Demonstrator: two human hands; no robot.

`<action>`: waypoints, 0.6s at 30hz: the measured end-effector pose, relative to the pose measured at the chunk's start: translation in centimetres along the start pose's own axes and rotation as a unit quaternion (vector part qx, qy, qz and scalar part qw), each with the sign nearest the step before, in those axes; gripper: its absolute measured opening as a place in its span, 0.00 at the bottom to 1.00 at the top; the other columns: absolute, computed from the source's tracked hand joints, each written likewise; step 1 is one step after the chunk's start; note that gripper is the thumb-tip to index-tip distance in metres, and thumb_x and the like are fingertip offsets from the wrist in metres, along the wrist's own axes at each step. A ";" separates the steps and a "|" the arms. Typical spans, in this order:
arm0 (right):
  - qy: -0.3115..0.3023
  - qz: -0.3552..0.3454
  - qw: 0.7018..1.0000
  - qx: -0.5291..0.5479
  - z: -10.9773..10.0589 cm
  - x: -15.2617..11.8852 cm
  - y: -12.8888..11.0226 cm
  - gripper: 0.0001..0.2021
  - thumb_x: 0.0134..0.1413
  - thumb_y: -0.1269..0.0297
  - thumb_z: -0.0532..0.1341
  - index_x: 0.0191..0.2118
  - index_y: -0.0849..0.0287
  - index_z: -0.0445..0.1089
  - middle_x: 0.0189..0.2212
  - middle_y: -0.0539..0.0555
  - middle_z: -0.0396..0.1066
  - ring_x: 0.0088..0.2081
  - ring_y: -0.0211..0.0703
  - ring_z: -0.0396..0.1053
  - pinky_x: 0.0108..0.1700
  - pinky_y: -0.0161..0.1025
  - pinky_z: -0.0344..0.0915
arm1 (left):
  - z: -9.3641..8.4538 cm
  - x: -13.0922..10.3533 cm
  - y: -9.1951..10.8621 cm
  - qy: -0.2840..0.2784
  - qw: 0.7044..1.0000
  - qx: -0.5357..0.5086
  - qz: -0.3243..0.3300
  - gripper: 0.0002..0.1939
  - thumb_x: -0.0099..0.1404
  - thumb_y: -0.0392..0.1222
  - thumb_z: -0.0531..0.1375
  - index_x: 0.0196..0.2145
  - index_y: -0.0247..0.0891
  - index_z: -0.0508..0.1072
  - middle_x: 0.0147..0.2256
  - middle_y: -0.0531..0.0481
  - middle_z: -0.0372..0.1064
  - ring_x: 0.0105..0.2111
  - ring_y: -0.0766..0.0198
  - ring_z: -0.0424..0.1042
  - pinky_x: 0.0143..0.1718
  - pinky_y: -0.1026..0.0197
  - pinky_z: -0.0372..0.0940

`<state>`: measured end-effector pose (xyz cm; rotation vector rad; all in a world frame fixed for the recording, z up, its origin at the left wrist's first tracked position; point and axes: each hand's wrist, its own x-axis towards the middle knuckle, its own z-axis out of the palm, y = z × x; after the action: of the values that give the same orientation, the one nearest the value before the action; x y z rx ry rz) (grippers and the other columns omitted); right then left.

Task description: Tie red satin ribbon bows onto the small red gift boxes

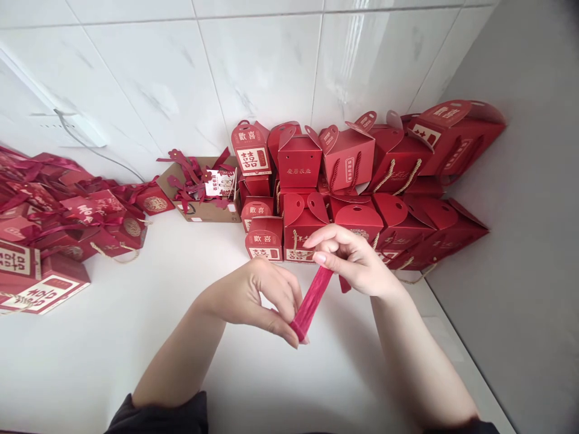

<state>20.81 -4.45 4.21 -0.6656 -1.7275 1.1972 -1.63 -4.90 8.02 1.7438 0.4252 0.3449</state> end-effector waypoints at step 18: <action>0.008 0.029 0.990 -0.135 1.3 0.6 0.2 0.10 0.67 0.58 0.54 0.40 0.56 0.70 0.34 0.52 0.72 0.35 0.41 0.68 0.40 0.38 0.65 | -1.1 0.6 -1.5 0.309 0.912 -0.267 -0.035 0.15 0.58 0.47 0.67 0.38 0.34 0.80 0.19 0.53 0.68 0.15 0.76 0.60 0.16 0.73 0.54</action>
<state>19.42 -4.44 4.05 -0.8897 -1.8865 1.0027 -1.68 -3.39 6.76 1.0506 0.7631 0.8835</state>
